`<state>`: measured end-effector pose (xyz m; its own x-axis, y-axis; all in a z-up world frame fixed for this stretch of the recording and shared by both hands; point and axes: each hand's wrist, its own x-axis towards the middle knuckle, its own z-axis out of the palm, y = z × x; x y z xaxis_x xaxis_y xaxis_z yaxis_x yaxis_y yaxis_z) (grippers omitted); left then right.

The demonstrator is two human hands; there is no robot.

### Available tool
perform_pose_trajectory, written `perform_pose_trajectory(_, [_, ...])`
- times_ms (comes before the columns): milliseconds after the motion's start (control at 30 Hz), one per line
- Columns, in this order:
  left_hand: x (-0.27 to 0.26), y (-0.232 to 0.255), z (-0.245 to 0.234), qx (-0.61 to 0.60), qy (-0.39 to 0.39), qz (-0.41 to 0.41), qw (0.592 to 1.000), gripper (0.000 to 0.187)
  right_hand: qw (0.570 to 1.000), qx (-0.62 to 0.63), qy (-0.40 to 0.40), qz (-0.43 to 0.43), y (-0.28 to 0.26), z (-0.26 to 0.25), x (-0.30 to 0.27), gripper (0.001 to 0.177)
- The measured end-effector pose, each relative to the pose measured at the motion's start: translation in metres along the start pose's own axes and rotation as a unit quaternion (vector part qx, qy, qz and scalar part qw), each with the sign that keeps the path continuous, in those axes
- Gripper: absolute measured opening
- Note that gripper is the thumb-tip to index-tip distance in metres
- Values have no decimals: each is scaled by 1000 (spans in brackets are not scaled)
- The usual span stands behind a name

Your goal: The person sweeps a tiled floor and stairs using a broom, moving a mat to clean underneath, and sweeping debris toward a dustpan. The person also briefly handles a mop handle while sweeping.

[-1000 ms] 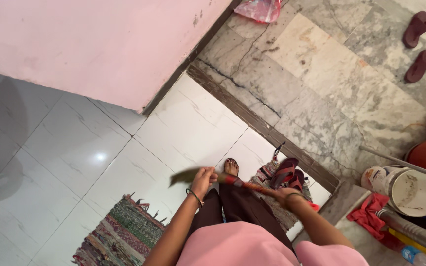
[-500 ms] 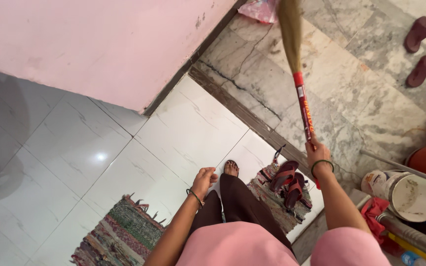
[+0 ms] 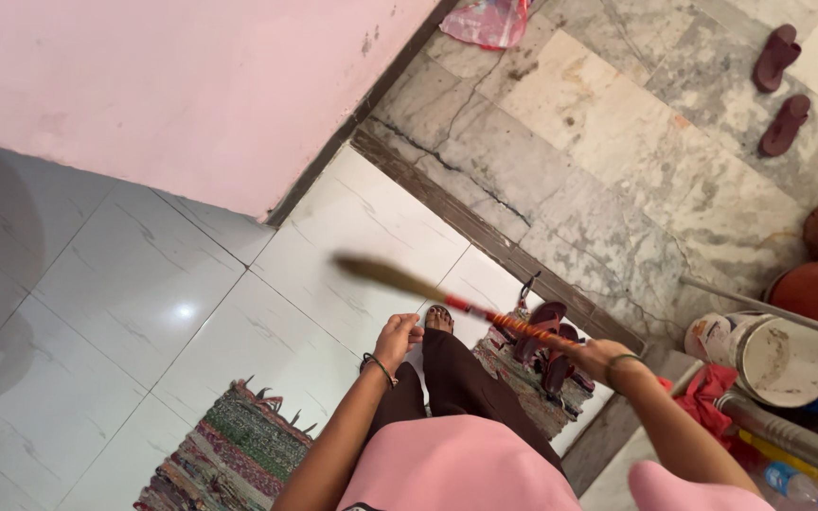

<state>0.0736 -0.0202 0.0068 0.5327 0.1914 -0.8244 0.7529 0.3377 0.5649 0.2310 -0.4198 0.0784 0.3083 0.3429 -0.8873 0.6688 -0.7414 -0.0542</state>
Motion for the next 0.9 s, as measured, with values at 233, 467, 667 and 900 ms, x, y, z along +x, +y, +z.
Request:
perform_pose_trajectory(233, [-5,2,-11,6,13,5,1000,37,996,-27,-79,-6,6,13,21,59])
perform_pose_trajectory(467, [-21,7,-19,-13,32,-26,999,35,985,5,1,170,104,-71,32,47])
perform_pose_trajectory(667, [-21,12,-11,-20,30,-19,999,35,909,217,225,277,59,-106,57,47])
perform_pose_trajectory(900, [-4,5,-4,-37,37,-2,999,33,859,360,314,187,60,-78,32,50])
